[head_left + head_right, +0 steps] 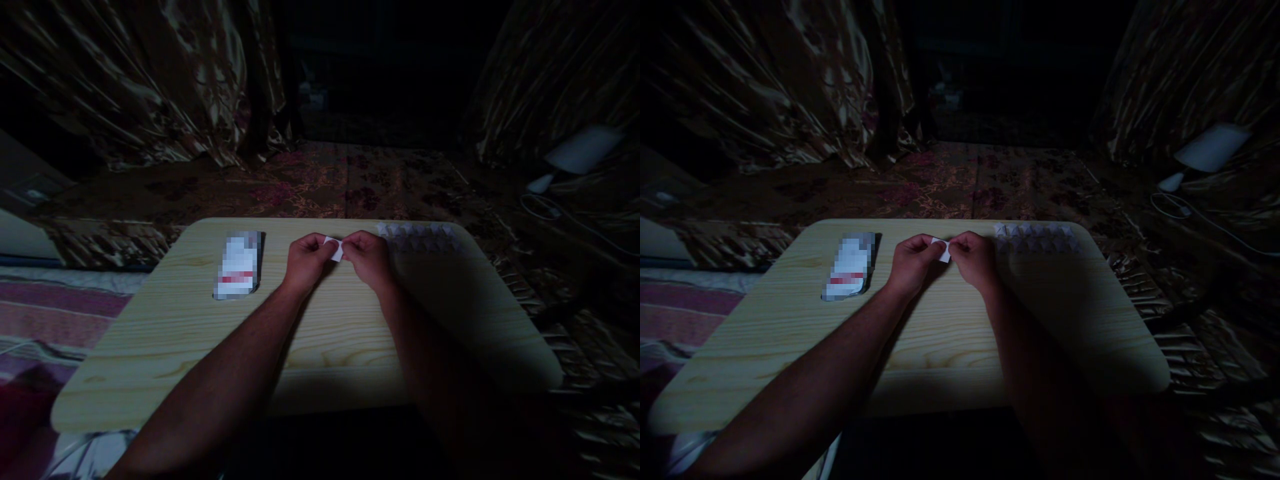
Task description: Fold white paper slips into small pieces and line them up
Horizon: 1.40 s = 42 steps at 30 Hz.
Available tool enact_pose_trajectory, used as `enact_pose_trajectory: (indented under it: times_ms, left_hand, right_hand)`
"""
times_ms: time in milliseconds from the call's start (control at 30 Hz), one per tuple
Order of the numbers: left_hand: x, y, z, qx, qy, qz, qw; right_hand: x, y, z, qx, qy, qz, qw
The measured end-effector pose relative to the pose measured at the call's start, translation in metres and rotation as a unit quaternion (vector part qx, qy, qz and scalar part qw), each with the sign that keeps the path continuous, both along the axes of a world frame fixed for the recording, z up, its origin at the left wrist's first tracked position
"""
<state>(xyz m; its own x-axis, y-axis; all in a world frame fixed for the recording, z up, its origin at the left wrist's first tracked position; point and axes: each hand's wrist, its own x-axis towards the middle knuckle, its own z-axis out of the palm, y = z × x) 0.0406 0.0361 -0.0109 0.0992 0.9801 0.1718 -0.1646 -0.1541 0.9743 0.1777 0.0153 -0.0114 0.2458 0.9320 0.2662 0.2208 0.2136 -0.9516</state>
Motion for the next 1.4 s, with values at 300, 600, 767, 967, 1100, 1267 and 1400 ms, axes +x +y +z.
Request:
enact_pose_trajectory:
  times_ms: [300, 600, 767, 967, 1100, 1267, 1400]
  left_hand:
    - [-0.0001, 0.0002, 0.0010, -0.008, -0.006, 0.002, 1.000]
    - [-0.0006, -0.0002, 0.0015, -0.006, -0.018, -0.003, 1.000]
    - [-0.0013, 0.0006, -0.0001, -0.001, -0.010, -0.004, 1.000]
    - [-0.0006, 0.0003, -0.0001, 0.000, -0.012, 0.002, 1.000]
    - [-0.0002, 0.0004, -0.0002, 0.001, -0.023, 0.014, 1.000]
    - [-0.0004, -0.0006, 0.0012, -0.003, -0.053, 0.009, 0.999]
    - [-0.0003, -0.0024, 0.0041, -0.021, -0.066, 0.011, 0.998]
  right_hand:
    - [0.0001, 0.0009, -0.0014, -0.003, -0.012, 0.000, 1.000]
    - [-0.0002, 0.0009, -0.0007, 0.004, -0.008, 0.004, 1.000]
    - [-0.0007, -0.0006, 0.0009, 0.002, -0.037, 0.001, 0.999]
    - [-0.0018, -0.0023, 0.0015, 0.013, -0.043, 0.001, 0.999]
    - [-0.0021, -0.0024, 0.0011, 0.013, -0.047, 0.008, 0.999]
    - [-0.0016, -0.0032, 0.0008, 0.022, -0.046, 0.020, 0.998]
    - [-0.0024, -0.0043, 0.0019, 0.017, -0.053, 0.021, 0.998]
